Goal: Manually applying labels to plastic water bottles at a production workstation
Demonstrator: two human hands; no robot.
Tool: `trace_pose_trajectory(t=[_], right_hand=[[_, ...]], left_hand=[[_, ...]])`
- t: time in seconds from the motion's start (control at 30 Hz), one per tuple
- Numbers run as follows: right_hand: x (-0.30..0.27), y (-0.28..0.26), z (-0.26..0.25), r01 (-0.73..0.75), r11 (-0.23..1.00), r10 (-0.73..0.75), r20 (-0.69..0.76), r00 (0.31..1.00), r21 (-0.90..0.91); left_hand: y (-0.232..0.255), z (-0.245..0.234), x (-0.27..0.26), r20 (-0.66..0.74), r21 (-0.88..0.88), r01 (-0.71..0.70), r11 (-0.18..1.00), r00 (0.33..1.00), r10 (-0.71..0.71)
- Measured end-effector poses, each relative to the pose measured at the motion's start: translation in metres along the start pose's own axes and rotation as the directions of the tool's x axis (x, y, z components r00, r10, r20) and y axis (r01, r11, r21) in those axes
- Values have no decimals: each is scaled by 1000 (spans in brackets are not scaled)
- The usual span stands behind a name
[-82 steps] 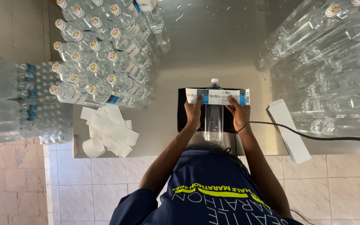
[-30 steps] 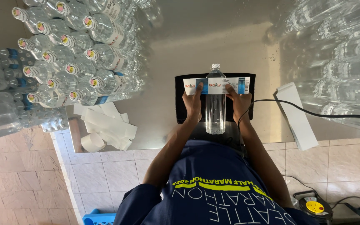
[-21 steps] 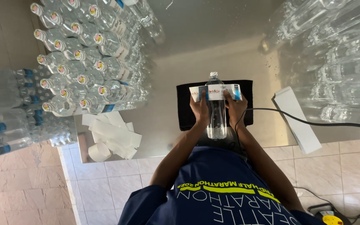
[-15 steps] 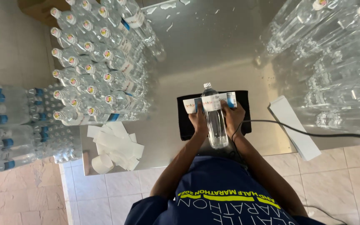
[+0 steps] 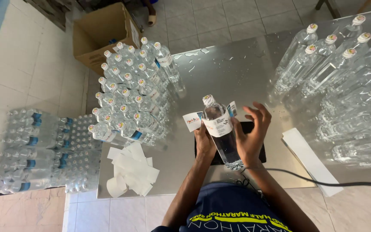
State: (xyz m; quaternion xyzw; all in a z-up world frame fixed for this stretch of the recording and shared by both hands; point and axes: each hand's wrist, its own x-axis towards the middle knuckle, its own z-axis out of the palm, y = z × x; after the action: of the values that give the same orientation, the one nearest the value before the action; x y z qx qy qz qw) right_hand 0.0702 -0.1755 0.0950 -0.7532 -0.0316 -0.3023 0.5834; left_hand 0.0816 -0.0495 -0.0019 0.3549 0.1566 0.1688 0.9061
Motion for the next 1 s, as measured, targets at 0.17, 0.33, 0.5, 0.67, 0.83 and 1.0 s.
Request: trace_pose_trajectory(t=[0.17,0.33,0.5,0.67,0.83,1.0], right_hand=[[-36,-36,-11,320,948,-312,233,921,4],[-35,-56,-13,326,945,-312,273,910,-7],[-21,-65,-22,256,963,-268,305,914,79],[-22,-53,-30,110,972,-180,361,915,207],[-34,-31,-60,-21,999,-4,591,807,36],[-41,-22,-58,-155,971,236,664,710,-180]], left_hand=[[25,20,-11,-4,-132,70,989,997,-71],[12,1,-20,30,-113,100,988,995,-98],[25,21,-41,81,-114,113,987,991,-104],[21,11,-32,61,-177,146,973,989,-137],[37,10,-28,108,-198,108,974,990,-88],[60,36,-45,336,-267,26,963,939,68]])
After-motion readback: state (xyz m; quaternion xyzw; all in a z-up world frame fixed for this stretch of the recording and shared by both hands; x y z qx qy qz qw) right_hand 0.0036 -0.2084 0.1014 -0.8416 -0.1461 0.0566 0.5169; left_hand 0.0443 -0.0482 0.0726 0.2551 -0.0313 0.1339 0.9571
